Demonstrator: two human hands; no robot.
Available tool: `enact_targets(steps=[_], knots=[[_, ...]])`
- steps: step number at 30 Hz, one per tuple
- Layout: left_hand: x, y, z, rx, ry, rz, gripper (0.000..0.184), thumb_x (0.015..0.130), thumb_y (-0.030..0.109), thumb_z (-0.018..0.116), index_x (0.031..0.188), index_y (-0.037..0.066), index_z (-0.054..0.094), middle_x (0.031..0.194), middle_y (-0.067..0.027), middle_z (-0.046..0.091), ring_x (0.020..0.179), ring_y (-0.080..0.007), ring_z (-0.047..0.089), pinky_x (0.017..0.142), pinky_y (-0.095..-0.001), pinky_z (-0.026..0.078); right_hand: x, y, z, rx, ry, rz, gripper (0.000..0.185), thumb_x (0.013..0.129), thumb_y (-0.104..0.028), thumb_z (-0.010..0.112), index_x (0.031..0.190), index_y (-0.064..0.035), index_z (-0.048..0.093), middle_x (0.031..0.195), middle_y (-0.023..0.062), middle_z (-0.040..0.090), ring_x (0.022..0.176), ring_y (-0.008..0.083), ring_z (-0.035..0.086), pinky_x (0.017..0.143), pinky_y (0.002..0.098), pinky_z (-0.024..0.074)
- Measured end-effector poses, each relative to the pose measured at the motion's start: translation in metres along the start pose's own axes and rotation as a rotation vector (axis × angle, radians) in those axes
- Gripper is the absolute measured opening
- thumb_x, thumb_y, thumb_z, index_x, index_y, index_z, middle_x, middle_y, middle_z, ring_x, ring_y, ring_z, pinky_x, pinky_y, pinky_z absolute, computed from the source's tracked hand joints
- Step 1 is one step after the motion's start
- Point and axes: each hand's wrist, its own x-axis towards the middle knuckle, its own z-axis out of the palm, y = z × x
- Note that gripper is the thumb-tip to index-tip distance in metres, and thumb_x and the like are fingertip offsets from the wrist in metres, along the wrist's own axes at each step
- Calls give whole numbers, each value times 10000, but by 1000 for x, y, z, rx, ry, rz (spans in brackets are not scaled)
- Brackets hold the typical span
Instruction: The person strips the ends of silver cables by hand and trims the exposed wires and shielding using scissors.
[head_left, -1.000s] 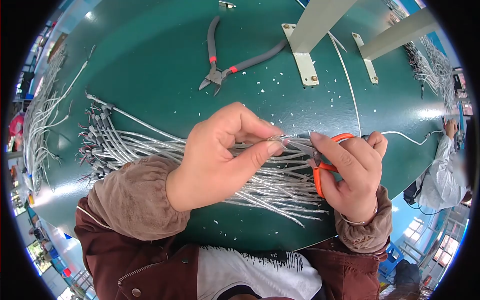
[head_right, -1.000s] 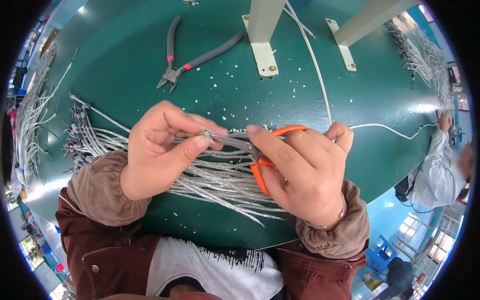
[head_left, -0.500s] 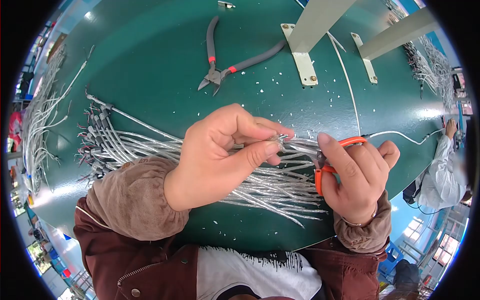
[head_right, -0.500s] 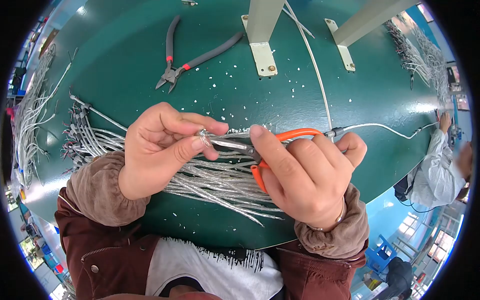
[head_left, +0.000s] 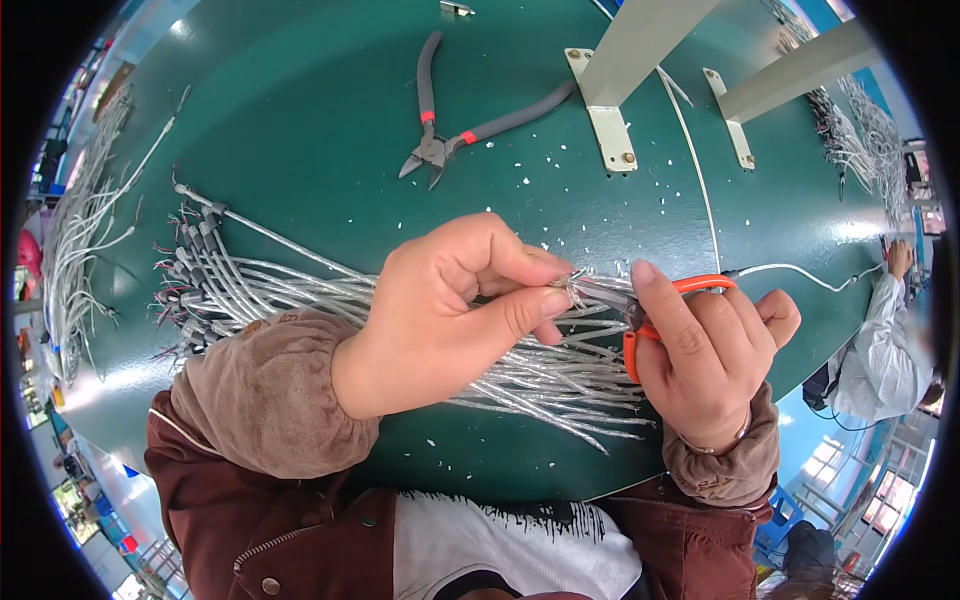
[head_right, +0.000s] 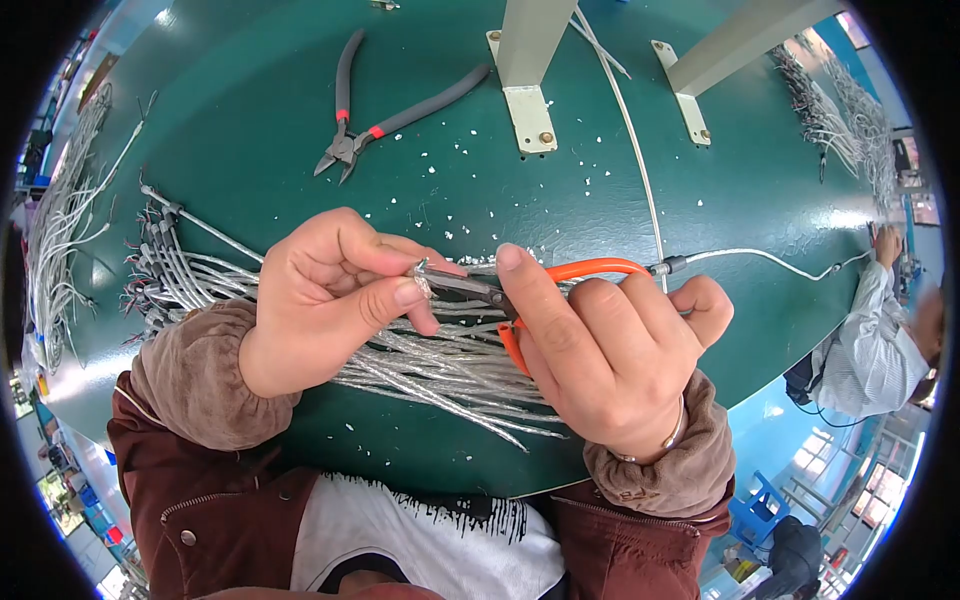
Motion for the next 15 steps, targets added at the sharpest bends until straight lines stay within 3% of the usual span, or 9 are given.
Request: enact_targets(steps=[9,15], knots=[[-1,4,2,106,13,-21,116,870,-67,581,926,-2,503,1015,-199,627,769,-171,654,664,-281,566,0,1,8,142,-17,30,447,584,-84,710,1025,-154,695,576,-73,399,510,101,401,624,317,214],[-3,3,1,356,38,48,118,857,-52,612,923,-18,521,920,-151,650,763,-131,649,653,-244,548,3,9,7,548,-263,143,397,609,-37,686,999,-109,688,605,-23,517,519,137,437,628,319,229]])
